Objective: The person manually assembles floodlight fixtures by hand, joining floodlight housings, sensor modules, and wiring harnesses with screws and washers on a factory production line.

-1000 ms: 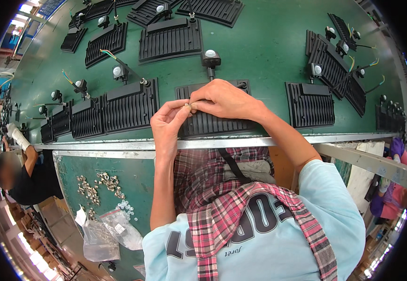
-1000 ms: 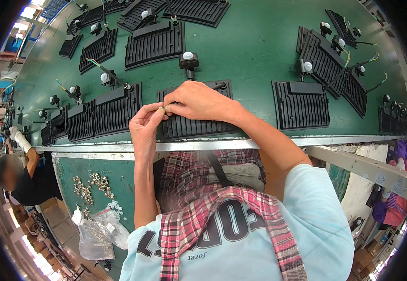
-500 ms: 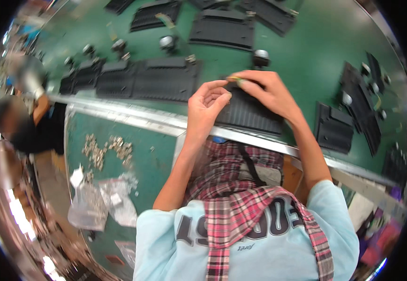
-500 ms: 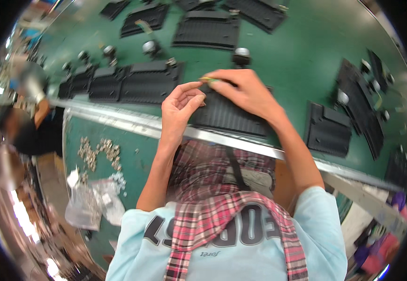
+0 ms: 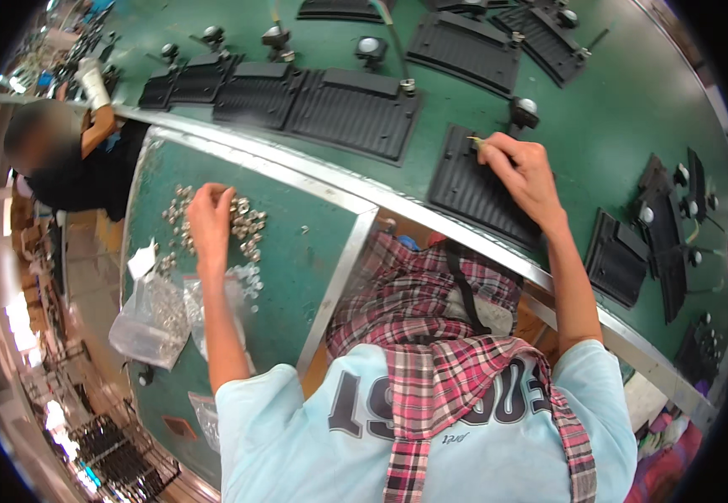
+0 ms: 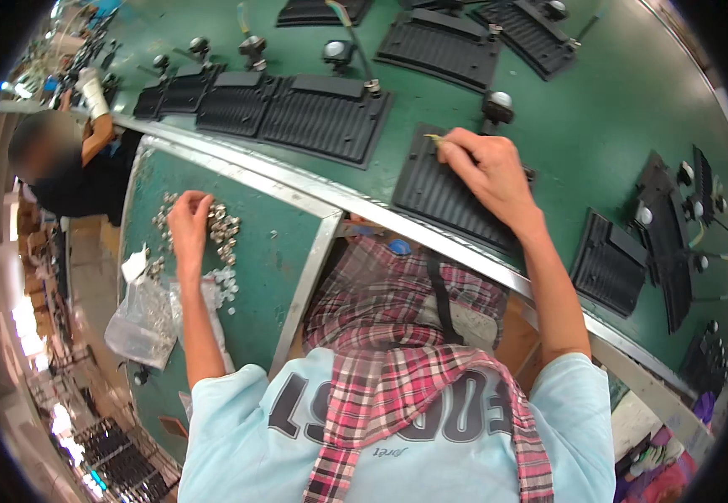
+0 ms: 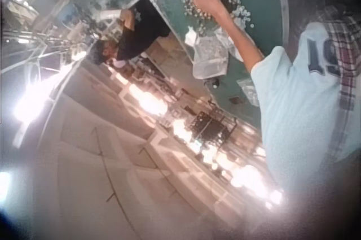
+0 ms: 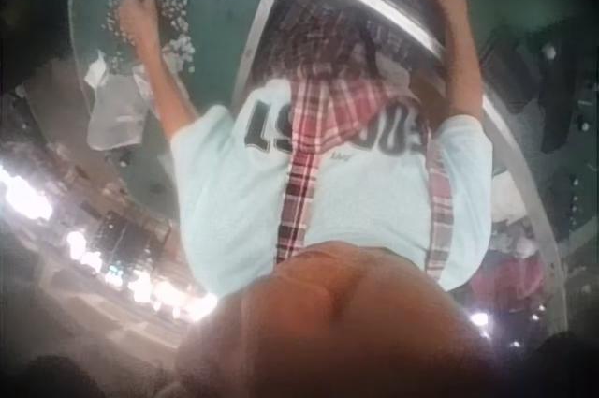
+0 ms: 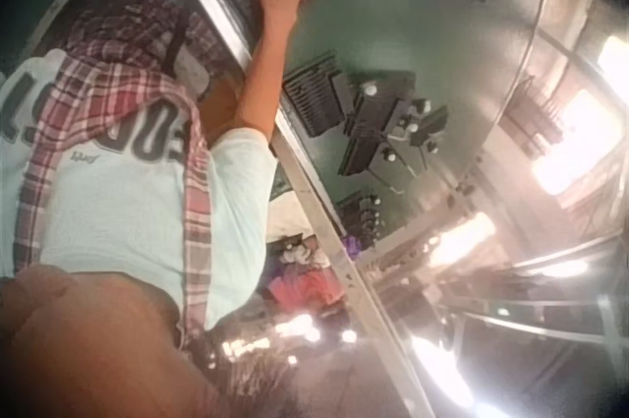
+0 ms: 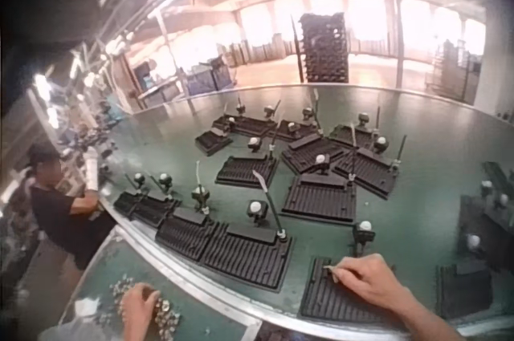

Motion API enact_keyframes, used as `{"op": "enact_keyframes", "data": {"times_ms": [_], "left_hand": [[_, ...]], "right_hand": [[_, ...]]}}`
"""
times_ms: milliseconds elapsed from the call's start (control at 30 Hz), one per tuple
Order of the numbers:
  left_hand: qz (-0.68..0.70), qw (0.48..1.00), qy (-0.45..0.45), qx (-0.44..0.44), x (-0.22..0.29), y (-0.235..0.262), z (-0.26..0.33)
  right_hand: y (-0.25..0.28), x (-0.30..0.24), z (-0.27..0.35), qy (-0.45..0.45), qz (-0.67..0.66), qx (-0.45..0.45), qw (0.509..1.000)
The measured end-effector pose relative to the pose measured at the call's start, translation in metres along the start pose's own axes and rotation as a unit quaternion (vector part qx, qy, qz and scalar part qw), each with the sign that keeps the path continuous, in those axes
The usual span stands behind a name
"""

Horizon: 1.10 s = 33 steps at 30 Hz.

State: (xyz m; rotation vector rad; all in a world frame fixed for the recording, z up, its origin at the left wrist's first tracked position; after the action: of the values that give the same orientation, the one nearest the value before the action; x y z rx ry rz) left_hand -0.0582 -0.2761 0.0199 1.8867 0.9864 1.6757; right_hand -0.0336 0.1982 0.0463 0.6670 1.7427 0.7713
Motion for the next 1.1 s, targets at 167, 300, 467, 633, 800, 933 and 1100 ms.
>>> {"op": "enact_keyframes", "data": {"times_ms": [167,300,467,633,800,933,1100], "left_hand": [[-0.055,0.998,-0.018,-0.034,-0.013,0.007,-0.018],[0.209,0.975,0.056,-0.046,0.047,-0.027,-0.017],[0.48,0.848,0.094,-0.205,0.18,-0.133,0.013],[0.626,0.702,0.138,-0.31,0.226,-0.208,0.033],[0.67,0.653,0.168,-0.311,0.232,-0.227,0.041],[0.687,0.637,0.158,-0.312,0.232,-0.231,0.043],[0.623,0.713,0.086,-0.31,0.238,-0.224,0.039]], "right_hand": [[-0.003,0.003,-0.002,0.013,-0.048,0.026,0.998],[-0.002,0.003,-0.004,0.006,-0.07,0.031,0.997],[-0.001,0.013,0.0,0.002,-0.101,-0.011,0.995],[-0.001,0.006,-0.003,0.027,-0.136,0.004,0.99],[-0.002,0.011,-0.002,0.021,-0.138,-0.016,0.99],[-0.006,0.013,-0.002,0.023,-0.129,-0.025,0.991],[-0.009,0.012,-0.002,0.028,-0.11,-0.027,0.993]]}}
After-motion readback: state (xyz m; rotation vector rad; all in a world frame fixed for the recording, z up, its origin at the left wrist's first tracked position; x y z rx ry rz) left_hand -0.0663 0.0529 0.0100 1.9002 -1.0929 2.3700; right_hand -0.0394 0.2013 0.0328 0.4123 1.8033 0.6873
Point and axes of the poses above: each hand's wrist, its own z-axis away from the middle knuckle, its own y-axis out of the back of the hand, x = y × z, the point moved 7 cm from there along -z, towards the middle knuckle, and after that the axes turned 15 degrees about z, right-handed, at the moved point
